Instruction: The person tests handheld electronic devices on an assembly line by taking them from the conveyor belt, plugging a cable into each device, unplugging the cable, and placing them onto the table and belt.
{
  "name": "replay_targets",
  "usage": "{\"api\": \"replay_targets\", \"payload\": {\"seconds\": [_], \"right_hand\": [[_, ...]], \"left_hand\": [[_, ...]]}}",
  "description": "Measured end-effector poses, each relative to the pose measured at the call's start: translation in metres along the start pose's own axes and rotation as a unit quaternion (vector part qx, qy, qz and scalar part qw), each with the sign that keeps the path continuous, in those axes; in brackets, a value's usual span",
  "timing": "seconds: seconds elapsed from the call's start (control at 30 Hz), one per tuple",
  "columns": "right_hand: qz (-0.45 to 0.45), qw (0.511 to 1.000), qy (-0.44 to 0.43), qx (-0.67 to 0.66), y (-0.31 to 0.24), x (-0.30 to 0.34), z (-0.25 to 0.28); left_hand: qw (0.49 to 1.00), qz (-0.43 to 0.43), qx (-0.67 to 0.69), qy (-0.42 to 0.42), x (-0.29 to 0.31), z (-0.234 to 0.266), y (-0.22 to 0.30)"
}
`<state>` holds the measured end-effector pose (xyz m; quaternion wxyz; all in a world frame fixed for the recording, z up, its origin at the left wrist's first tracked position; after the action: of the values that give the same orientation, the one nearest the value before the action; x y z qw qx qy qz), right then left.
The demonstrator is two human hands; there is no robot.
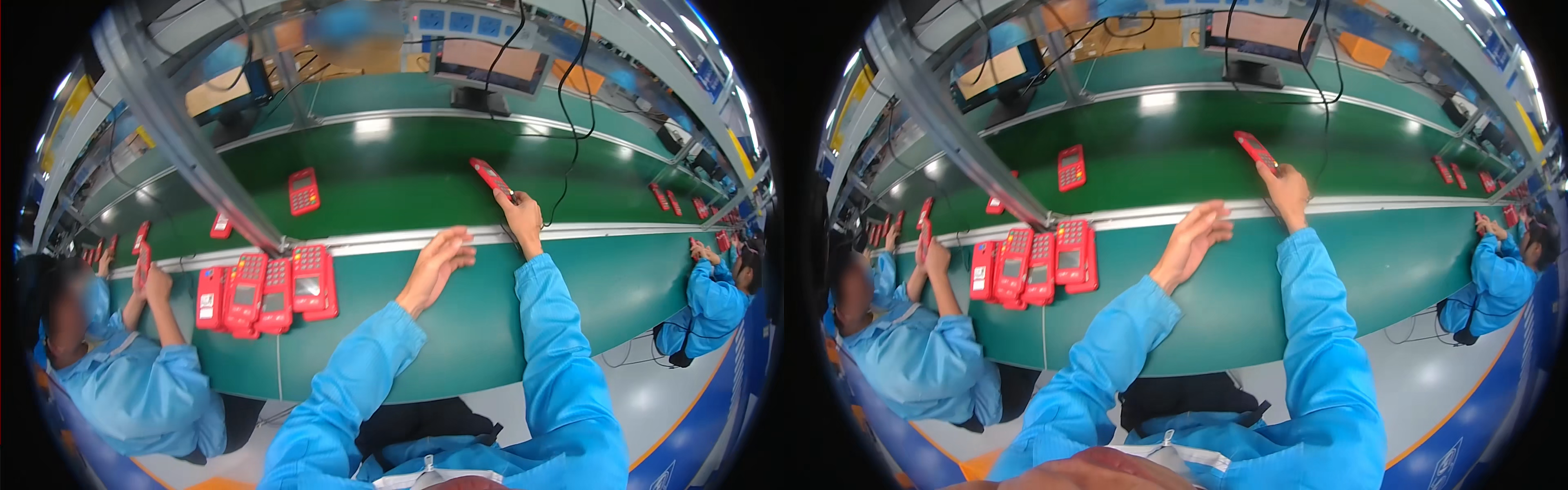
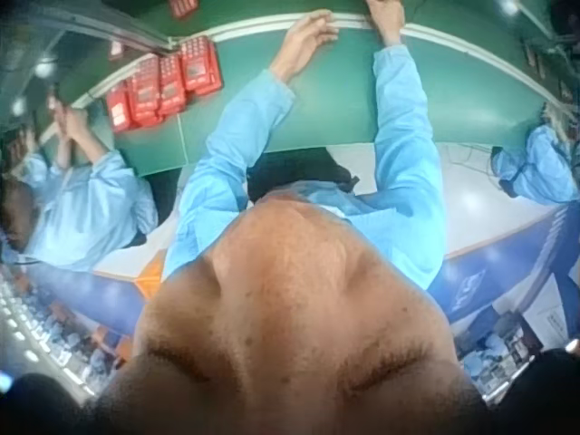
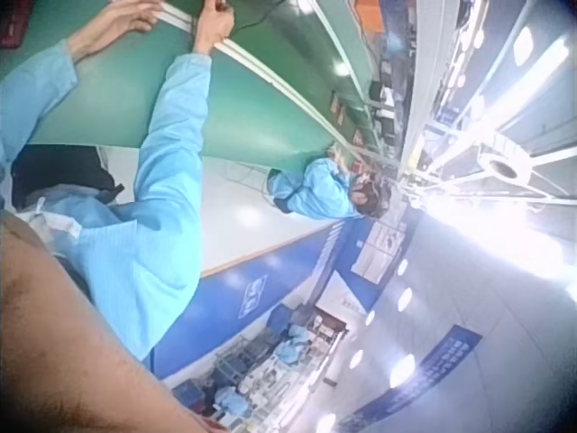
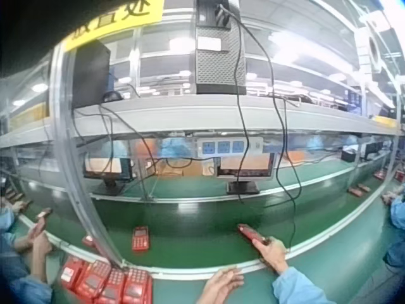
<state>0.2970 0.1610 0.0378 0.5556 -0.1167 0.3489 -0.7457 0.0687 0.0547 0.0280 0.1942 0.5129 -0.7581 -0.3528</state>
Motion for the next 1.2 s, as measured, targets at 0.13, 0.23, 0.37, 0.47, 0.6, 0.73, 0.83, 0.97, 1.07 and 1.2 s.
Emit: {"api": "replay_targets", "payload": {"seconds": [0.13,0.23,0.37,0.47,0.6,0.73,0.83,0.97,1.07,1.2], "right_hand": [[-0.048,0.924,-0.144,-0.351,-0.047,0.07,-0.026],[-0.043,0.867,-0.178,-0.464,-0.087,0.119,-0.028],[0.007,0.862,-0.21,-0.462,-0.095,0.14,-0.032],[0.011,0.908,-0.268,-0.322,-0.102,0.146,-0.029],[0.098,0.953,-0.185,-0.218,-0.101,0.149,-0.017],[0.239,0.952,0.024,-0.189,-0.109,0.146,0.005],[0.305,0.929,0.067,-0.2,-0.113,0.149,0.012],[0.298,0.941,0.036,-0.156,-0.116,0.152,0.016],[0.296,0.95,0.021,-0.102,-0.117,0.154,0.017],[0.298,0.951,0.024,-0.082,-0.116,0.151,0.018]], "left_hand": [[0.993,-0.064,0.045,0.092,-0.007,0.019,0.008],[0.995,-0.073,0.053,0.045,-0.009,0.022,0.021],[0.996,-0.049,0.073,0.035,-0.006,0.026,0.02],[0.998,-0.043,0.027,0.047,0.006,0.034,0.035],[0.997,-0.057,-0.017,0.05,0.004,0.027,0.033],[0.969,-0.133,-0.184,0.101,0.001,0.026,0.041],[0.959,-0.168,-0.203,0.1,0.001,0.025,0.04],[0.946,-0.158,-0.263,0.101,0.0,0.024,0.037],[0.939,-0.192,-0.27,0.097,-0.001,0.022,0.037],[0.916,-0.208,-0.328,0.1,0.0,0.019,0.039]]}}
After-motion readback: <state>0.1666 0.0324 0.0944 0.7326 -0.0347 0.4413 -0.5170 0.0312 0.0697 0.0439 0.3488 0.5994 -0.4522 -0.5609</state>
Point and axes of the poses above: each hand's wrist, its own x-axis away from the middle knuckle, its own z-axis out of the back of the hand, y = z × x, the point moved 5 cm from there along -x, towards the middle knuckle, and after that the axes turned 1 degree about -y, right-handed, at the moved point
